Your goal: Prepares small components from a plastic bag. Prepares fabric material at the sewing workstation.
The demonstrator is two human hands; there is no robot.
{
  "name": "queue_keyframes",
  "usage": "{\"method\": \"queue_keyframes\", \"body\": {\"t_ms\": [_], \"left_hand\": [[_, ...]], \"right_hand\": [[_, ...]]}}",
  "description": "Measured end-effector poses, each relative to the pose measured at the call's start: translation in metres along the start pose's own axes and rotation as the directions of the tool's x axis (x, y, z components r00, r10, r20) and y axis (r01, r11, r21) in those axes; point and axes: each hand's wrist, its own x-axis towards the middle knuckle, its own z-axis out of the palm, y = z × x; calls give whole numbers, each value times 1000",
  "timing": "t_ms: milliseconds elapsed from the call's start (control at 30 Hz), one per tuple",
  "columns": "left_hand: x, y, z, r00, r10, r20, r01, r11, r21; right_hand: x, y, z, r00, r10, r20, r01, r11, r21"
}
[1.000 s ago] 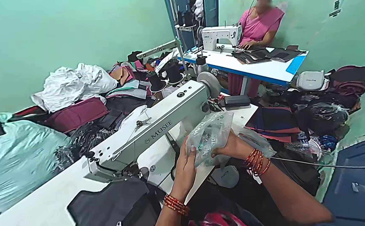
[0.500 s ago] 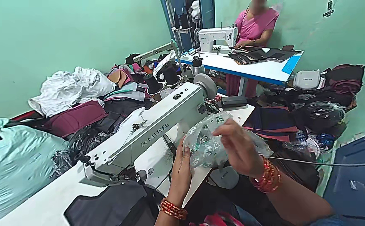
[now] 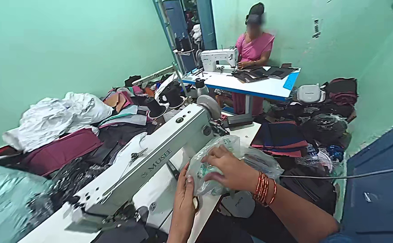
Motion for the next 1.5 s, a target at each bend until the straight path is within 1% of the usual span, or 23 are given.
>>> {"method": "queue_keyframes", "body": {"t_ms": [33,67,100,167,200,233,267,300,367,433,500,567,667,733,800,867,967,1067,1200,1300,1333,1400,1500], "left_hand": [[0,-1,0,1000,-1,1,1,1000,-3],[0,-1,0,1000,-3,3,3,1000,-3],[0,-1,-1,1000,-4,6,4,1000,-2],[-1,1,-4,1000,-16,8,16,1000,-1],[-2,2,-4,1000,-23,8,23,1000,4],[-2,2,-5,1000,-29,8,29,1000,7],[-2,2,-4,999,-29,16,29,1000,9],[-2,0,-4,999,-22,24,22,1000,8],[0,-4,-2,999,8,42,-9,1000,6],[1,-6,0,998,29,57,-29,1000,0],[1,-6,3,999,30,42,-30,1000,-9],[1,-7,6,999,10,31,-10,1000,-21],[1,-4,15,999,-35,21,36,998,-48],[-2,-2,21,999,-35,23,36,999,-37],[-4,-2,27,999,4,49,-5,1000,16],[-6,-6,32,992,74,103,-86,989,118],[-7,-14,36,970,178,164,-215,944,249],[-7,-20,39,971,176,164,-212,947,242],[-5,-21,40,969,184,167,-216,956,200],[-5,-13,43,953,244,177,-267,956,120],[-5,-10,45,942,281,185,-300,950,84],[-4,-2,47,908,364,208,-375,927,17],[-4,13,51,816,520,251,-529,848,-34]], "right_hand": [[-4,0,1,998,-49,-35,49,999,-17],[-9,-1,2,990,-93,-108,88,995,-53],[-13,-1,2,962,-142,-233,113,985,-132],[-18,1,0,830,-223,-512,77,954,-290],[-20,4,-5,778,-217,-589,34,951,-306],[-22,8,-11,757,-168,-631,-27,957,-288],[-25,14,-17,770,-78,-633,-97,966,-237],[-28,19,-21,812,63,-580,-181,972,-147],[-28,32,-28,875,341,-343,-339,938,67],[-25,43,-21,894,436,-108,-415,894,170],[-23,42,-10,897,433,95,-443,867,227],[-22,36,3,913,349,213,-400,868,293],[-17,29,26,932,249,262,-331,880,340],[-15,28,40,934,244,261,-308,920,243],[-14,24,54,929,274,251,-306,947,99],[-18,23,65,948,262,181,-270,963,21],[-26,27,77,982,184,-46,-184,983,18],[-28,34,89,950,87,-299,-77,996,42],[-27,43,98,924,53,-378,-50,999,17],[-23,43,88,934,67,-351,-63,998,23],[-21,44,86,911,51,-408,-45,999,24],[-16,45,83,830,33,-556,1,998,60],[-17,39,63,730,20,-684,115,982,152]]}}
